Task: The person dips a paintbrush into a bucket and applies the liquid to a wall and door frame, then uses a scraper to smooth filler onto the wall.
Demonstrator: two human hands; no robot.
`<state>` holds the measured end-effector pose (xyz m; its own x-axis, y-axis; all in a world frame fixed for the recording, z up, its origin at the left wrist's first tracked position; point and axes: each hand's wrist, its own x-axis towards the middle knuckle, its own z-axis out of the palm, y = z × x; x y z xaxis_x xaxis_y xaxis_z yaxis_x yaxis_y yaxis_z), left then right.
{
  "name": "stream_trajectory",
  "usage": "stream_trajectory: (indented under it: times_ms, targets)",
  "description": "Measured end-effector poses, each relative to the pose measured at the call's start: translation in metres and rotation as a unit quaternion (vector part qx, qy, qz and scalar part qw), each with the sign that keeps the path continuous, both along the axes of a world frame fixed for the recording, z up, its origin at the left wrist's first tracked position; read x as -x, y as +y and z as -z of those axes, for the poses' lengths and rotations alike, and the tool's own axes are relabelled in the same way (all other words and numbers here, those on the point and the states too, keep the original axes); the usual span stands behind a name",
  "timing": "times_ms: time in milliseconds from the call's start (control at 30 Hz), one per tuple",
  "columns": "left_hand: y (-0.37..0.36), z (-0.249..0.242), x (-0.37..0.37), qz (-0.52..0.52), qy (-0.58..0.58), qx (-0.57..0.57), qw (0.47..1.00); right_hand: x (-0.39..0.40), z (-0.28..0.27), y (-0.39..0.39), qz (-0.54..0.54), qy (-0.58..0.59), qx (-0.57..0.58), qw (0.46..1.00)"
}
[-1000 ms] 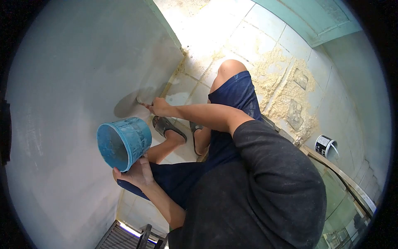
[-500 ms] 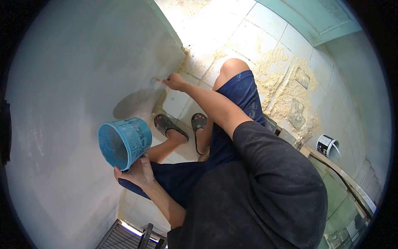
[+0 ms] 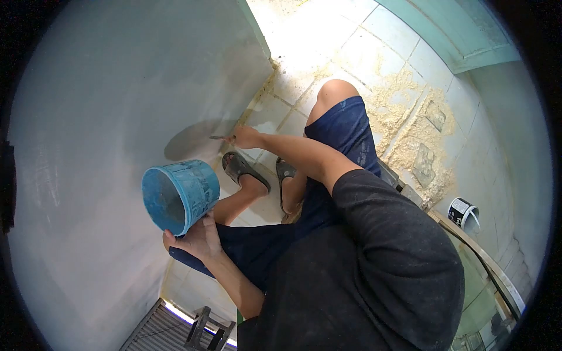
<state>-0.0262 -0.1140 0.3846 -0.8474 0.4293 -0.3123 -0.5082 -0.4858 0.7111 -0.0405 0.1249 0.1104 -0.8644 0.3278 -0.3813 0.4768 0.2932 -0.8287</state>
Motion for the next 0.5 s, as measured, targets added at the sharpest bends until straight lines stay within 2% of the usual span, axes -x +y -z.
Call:
stream_trajectory:
  times_ms: [100, 233, 300, 333, 400, 500]
  targets:
    - [-0.001, 0.000, -0.001, 0.001, 0.001, 0.001, 1.000, 0.007, -0.012, 0.019, 0.054, 0.044, 0.023, 0.997]
    - [0.000, 0.005, 0.003, 0.011, 0.002, -0.006, 1.000, -0.002, -0.016, 0.043, 0.093, 0.029, 0.028, 0.995]
    - [0.004, 0.000, 0.002, 0.010, 0.002, -0.008, 1.000, -0.005, -0.007, 0.045, 0.194, 0.012, 0.048, 0.980]
    - [0.006, -0.002, 0.001, 0.012, 0.004, -0.008, 1.000, -0.008, -0.003, 0.051, 0.195, 0.012, 0.048, 0.980]
    - [0.007, -0.003, -0.001, 0.014, 0.013, -0.009, 1.000, -0.016, -0.007, 0.064, 0.336, -0.048, 0.091, 0.936]
    - [0.001, 0.001, 0.001, 0.025, 0.017, -0.016, 0.999, -0.029, -0.015, 0.079, 0.401, -0.082, 0.075, 0.909]
